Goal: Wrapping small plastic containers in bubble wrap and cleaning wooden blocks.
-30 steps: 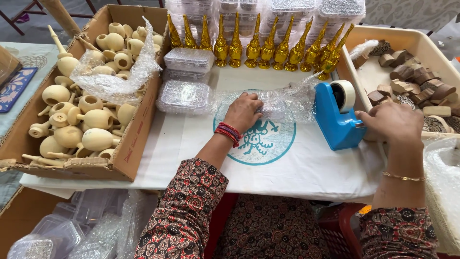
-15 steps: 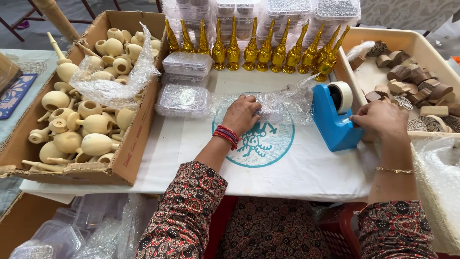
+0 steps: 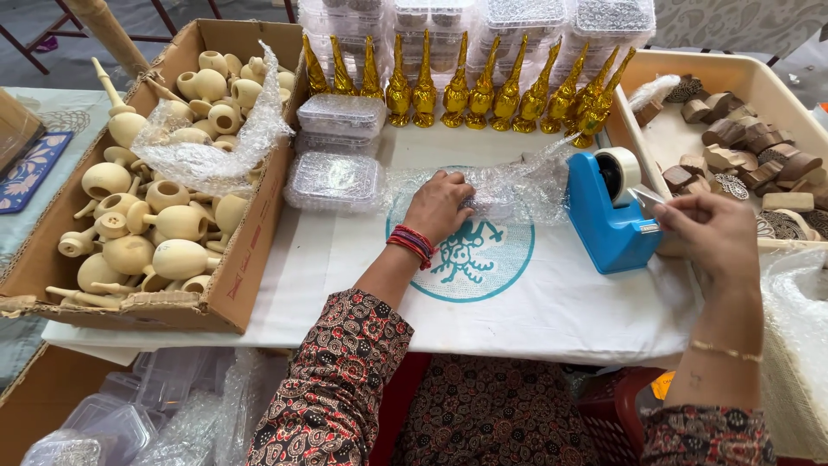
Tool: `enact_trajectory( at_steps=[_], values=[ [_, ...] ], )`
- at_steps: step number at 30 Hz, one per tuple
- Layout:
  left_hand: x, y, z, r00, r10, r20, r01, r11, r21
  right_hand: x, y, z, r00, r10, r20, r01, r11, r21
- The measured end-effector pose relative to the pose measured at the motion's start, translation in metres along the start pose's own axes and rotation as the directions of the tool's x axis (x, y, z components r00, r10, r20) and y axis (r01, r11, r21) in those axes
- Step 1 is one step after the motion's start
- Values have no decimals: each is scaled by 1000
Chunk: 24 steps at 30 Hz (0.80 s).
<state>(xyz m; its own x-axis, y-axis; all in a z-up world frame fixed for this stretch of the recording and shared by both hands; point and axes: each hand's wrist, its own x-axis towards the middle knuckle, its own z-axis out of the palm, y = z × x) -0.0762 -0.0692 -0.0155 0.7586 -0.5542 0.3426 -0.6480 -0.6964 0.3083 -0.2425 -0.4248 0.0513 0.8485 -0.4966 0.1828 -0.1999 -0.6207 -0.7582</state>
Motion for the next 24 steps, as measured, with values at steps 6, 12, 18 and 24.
enact_trajectory(
  at_steps=[6, 12, 18, 24],
  values=[
    [0, -1, 1, 1000, 9, -6, -9, 1000, -5, -43, 23, 12, 987, 119, -107, -60, 895, 441],
    [0, -1, 0, 1000, 27, -15, -27, 999, 37, -42, 67, 38, 973, 148, -178, -27, 835, 550],
    [2, -3, 3, 996, 69, -56, -64, 995, 77, -68, 58, 44, 897, -164, -412, 11, 937, -348],
    [2, -4, -1, 993, 100, -66, -96, 993, 63, -66, -9, 107, 971, -191, -146, 235, 881, 410]
  ],
)
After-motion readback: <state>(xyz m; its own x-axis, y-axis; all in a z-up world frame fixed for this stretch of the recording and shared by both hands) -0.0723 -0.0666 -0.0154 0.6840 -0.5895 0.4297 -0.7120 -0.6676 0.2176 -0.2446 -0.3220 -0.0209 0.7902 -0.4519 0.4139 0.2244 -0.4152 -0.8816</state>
